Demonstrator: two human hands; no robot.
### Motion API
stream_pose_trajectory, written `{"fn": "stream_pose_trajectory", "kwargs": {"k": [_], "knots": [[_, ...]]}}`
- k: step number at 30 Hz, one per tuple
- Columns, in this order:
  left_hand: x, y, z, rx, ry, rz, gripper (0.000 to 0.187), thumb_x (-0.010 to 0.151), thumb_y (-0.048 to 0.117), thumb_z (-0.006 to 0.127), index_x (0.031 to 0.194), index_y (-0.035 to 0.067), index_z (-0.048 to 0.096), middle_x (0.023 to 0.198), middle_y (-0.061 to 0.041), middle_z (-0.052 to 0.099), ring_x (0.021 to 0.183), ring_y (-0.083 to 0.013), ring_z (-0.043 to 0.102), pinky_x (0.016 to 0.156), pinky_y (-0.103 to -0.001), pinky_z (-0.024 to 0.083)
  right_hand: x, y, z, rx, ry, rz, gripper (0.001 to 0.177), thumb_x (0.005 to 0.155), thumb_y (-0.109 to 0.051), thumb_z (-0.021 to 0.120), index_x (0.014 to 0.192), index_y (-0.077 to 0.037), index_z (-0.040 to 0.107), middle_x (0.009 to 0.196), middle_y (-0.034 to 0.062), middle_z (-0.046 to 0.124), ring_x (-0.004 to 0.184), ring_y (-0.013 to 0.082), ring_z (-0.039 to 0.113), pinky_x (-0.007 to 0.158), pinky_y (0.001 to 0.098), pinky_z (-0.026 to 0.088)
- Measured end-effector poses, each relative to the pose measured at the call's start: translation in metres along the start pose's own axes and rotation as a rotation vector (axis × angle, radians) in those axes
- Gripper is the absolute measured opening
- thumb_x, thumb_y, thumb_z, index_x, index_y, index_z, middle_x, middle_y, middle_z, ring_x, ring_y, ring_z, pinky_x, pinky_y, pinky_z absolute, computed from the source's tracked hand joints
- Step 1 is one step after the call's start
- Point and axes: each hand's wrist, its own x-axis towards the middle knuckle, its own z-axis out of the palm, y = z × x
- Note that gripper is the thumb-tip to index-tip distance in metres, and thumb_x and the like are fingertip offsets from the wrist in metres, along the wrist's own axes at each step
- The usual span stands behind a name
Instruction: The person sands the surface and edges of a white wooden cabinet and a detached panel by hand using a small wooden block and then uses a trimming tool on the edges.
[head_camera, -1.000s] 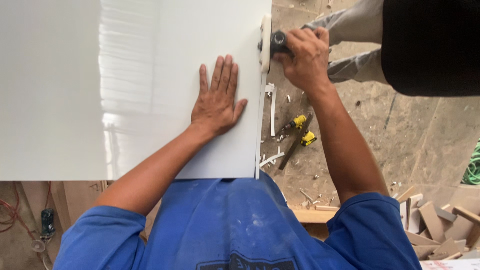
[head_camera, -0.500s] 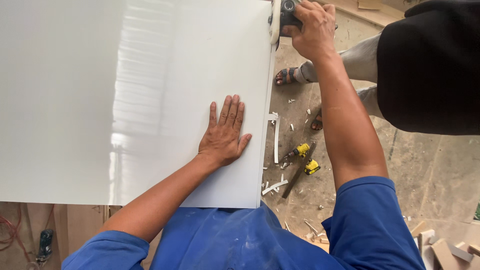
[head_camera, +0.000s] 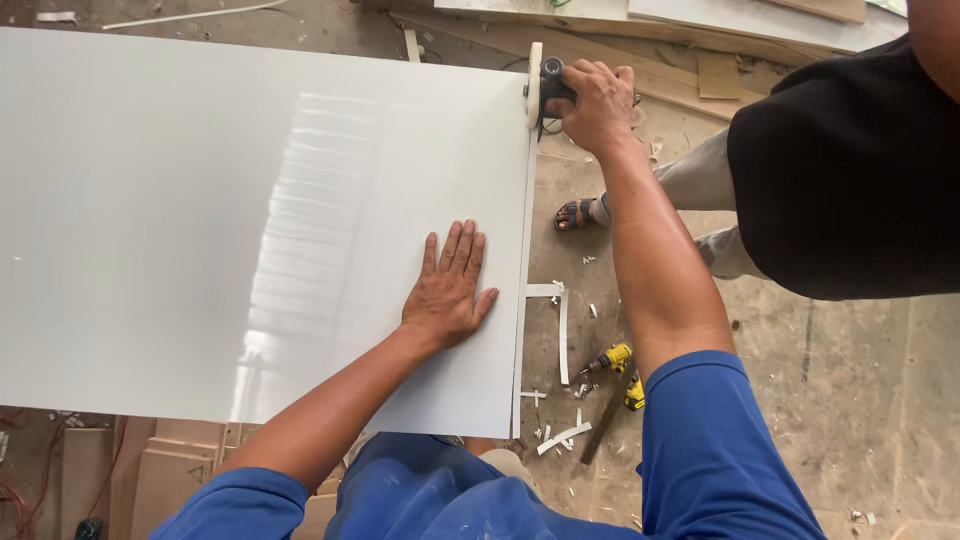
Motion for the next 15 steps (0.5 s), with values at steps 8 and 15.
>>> {"fn": "stream_pose_trajectory", "kwargs": {"k": [8, 15], "knots": [[0.002, 0.005, 0.006, 0.011, 0.019, 0.002, 0.083, 0.103, 0.054, 0.030, 0.163, 0.000, 0.012, 0.171, -0.022, 0.008, 0.160, -0.0349, 0.005, 0.129, -0.055, -0.001, 0.003, -0.002, -0.011, 0.028, -0.030, 0.019, 0.020, 0.092, -0.029, 0.077, 0.107, -0.016, 0.073, 0.100, 0.0000, 0.068, 0.096, 0.0257, 0.061, 0.087, 0.0438, 0.030], [0.001, 0.001, 0.005, 0.039, 0.043, 0.016, 0.083, 0.103, 0.055, 0.030, 0.163, 0.000, 0.013, 0.171, -0.022, 0.010, 0.160, -0.0353, 0.006, 0.130, -0.054, 0.000, 0.014, 0.008, 0.006, 0.007, 0.011, 0.013, 0.023, 0.088, -0.034, 0.079, 0.104, -0.017, 0.074, 0.098, -0.0017, 0.069, 0.094, 0.0261, 0.062, 0.084, 0.0444, 0.031]]}}
